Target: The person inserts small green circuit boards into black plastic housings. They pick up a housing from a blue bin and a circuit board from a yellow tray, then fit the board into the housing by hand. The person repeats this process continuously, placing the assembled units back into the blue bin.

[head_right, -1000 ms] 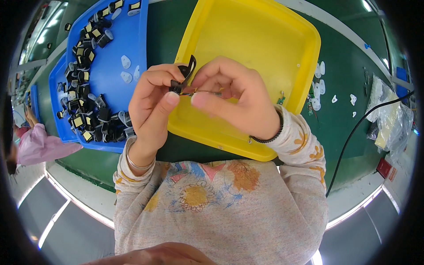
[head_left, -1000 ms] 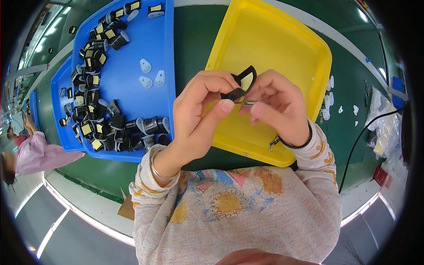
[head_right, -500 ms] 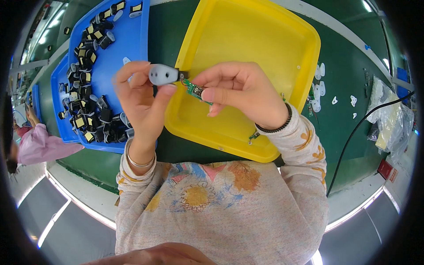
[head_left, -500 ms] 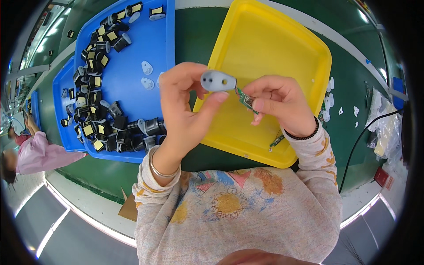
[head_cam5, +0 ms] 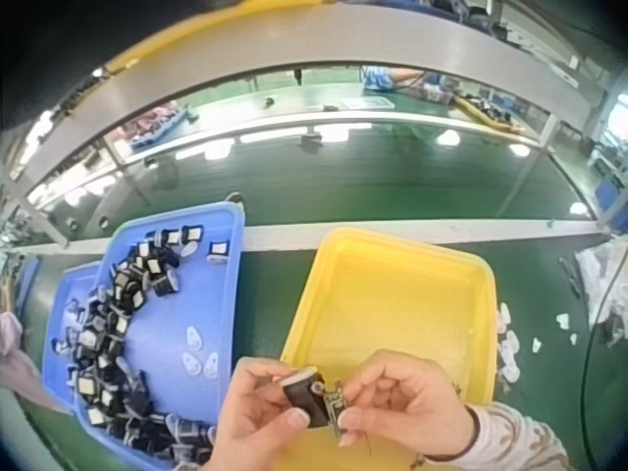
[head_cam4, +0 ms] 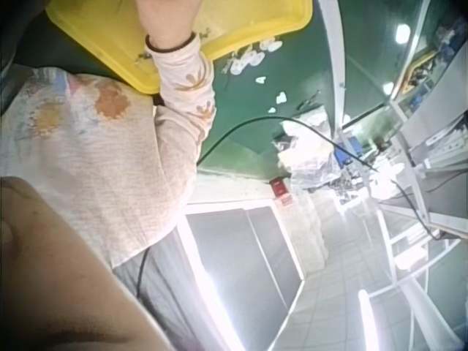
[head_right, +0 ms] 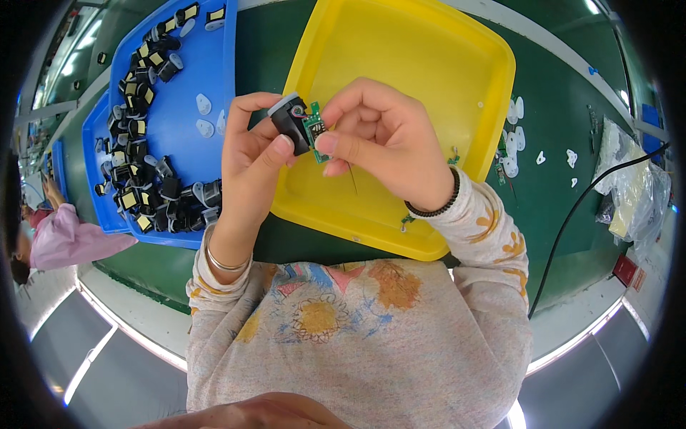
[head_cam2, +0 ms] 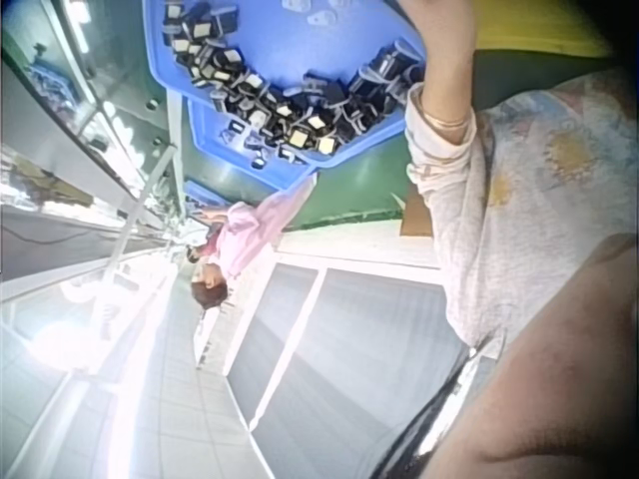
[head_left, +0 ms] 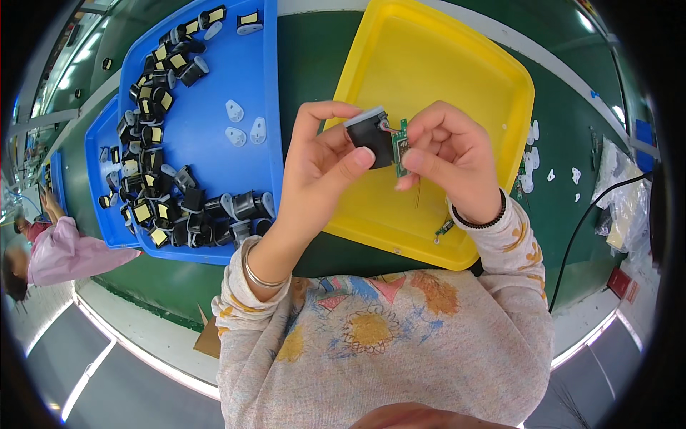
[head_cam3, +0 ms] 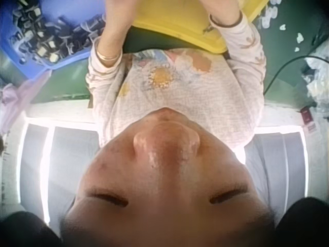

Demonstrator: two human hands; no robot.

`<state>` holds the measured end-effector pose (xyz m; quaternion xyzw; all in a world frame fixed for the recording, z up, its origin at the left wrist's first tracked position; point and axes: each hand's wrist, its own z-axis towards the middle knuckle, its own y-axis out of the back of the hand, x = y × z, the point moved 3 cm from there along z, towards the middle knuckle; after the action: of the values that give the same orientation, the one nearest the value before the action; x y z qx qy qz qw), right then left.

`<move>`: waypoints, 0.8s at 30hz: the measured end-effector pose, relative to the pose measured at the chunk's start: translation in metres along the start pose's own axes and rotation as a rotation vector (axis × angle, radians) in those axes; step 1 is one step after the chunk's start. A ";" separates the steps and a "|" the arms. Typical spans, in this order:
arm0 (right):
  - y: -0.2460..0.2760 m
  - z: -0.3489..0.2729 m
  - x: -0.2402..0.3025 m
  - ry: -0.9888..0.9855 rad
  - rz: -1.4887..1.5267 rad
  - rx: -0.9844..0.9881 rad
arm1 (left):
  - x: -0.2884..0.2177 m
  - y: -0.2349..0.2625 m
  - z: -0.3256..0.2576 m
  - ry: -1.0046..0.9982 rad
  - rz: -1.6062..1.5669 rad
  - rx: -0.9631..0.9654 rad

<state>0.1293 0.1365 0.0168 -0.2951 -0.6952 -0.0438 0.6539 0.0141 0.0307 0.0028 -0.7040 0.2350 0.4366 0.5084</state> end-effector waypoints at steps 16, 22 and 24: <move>0.000 -0.001 0.000 -0.028 -0.015 0.029 | 0.004 0.002 -0.002 -0.199 0.358 0.043; 0.004 0.001 -0.001 -0.089 -0.051 0.088 | 0.002 0.003 -0.003 -0.264 0.494 0.025; 0.005 0.002 -0.001 -0.166 -0.039 0.126 | 0.001 0.003 -0.003 -0.317 0.563 0.023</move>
<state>0.1299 0.1415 0.0134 -0.2423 -0.7539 0.0119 0.6106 0.0133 0.0267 0.0012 -0.5288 0.3433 0.6618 0.4056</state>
